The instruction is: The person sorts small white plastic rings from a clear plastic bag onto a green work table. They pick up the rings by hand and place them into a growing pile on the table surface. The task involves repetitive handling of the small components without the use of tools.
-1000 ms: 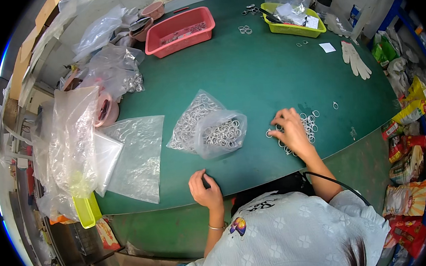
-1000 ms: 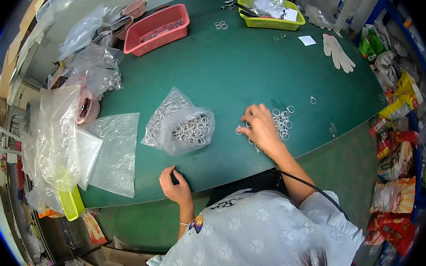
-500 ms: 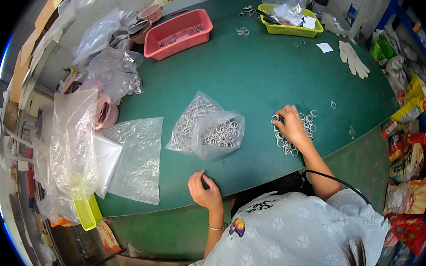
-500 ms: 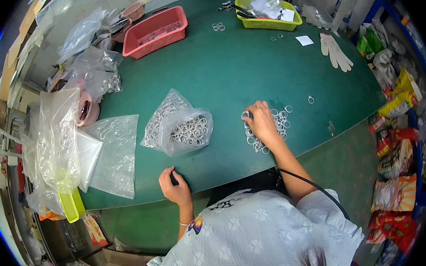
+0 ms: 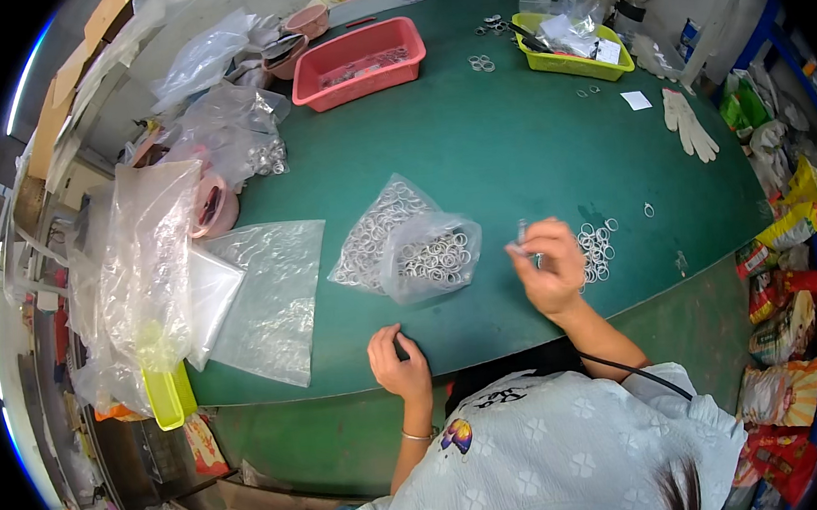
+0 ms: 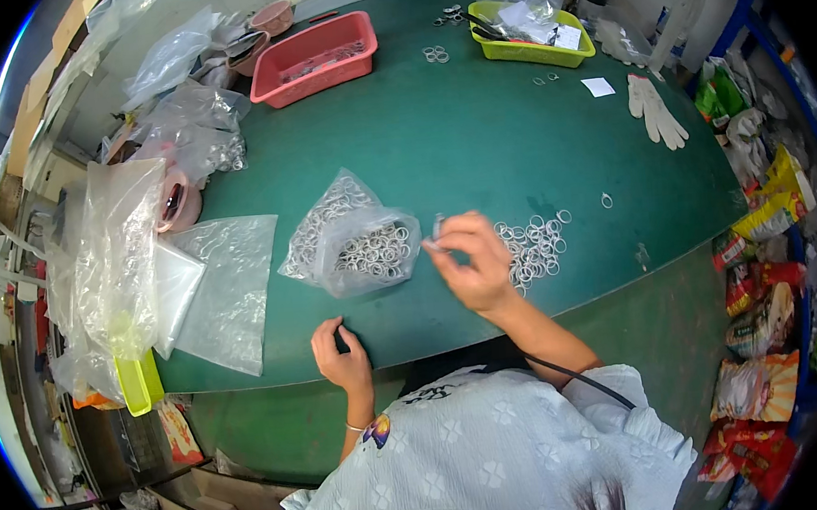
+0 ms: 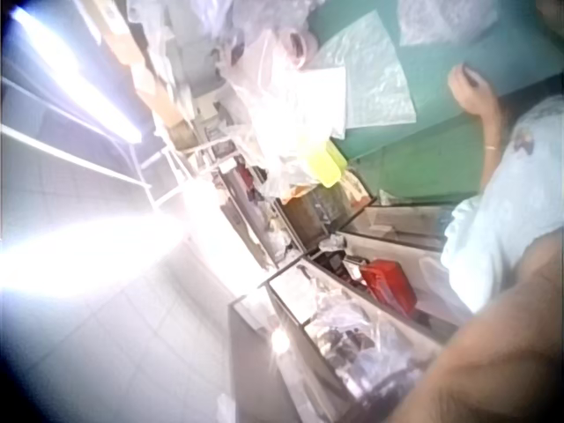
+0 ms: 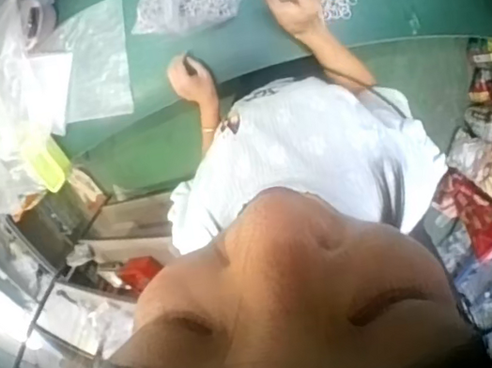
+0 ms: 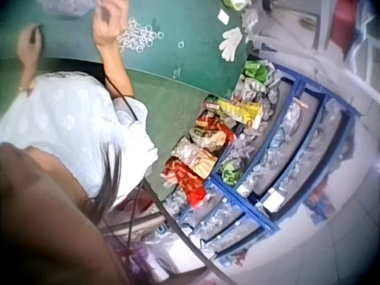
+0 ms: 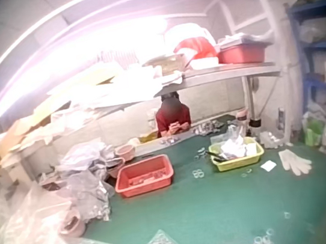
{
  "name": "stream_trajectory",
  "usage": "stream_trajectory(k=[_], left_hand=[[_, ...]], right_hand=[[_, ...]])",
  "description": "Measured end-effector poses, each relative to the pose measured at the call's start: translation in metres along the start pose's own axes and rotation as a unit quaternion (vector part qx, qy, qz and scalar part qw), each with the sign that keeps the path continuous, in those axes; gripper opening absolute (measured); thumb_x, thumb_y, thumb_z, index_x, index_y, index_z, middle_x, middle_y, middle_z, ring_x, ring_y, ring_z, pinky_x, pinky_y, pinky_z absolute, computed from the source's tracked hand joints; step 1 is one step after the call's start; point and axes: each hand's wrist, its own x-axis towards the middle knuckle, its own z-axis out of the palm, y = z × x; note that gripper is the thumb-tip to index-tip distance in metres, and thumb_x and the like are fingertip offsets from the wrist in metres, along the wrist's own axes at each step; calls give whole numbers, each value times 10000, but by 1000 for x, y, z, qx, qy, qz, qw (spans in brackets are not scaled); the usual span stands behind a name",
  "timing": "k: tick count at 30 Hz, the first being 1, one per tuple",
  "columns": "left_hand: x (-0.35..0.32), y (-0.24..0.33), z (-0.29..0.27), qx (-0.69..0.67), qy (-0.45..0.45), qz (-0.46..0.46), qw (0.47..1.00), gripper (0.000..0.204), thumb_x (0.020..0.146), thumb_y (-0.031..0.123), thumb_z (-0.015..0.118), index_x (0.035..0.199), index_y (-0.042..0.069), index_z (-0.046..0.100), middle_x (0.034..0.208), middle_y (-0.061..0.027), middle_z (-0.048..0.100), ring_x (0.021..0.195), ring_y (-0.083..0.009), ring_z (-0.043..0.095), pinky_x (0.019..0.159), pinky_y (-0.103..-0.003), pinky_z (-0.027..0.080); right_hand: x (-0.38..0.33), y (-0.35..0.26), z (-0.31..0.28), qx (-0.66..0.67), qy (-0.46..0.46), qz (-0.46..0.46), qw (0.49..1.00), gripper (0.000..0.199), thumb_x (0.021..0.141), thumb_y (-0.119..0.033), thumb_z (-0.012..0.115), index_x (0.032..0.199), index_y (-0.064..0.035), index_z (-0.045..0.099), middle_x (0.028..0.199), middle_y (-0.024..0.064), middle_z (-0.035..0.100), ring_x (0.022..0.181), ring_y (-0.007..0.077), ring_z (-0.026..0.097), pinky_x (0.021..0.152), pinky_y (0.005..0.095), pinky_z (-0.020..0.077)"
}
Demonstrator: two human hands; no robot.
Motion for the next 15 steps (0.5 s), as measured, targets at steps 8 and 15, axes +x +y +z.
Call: stream_trajectory(k=[8, 15], left_hand=[[-1, 1, 0, -2, -4, 2, 1000, 177, 798, -44, 635, 953, 38, 661, 967, -118, 663, 936, -322, 623, 834, -409, 490], [-1, 1, 0, -7, -11, 0, 1000, 169, 797, -48, 631, 946, 26, 658, 967, -123, 662, 929, -323, 621, 831, -409, 490]], right_hand=[[-3, 5, 0, 8, -202, 232, 951, 111, 804, 11, 708, 903, 24, 660, 923, 119, 661, 852, 257, 660, 757, 333, 520], [-14, 42, -72, -227, -208, 271, 912, 194, 769, -54, 745, 942, -5, 672, 947, 104, 635, 928, 287, 567, 810, 386, 456]])
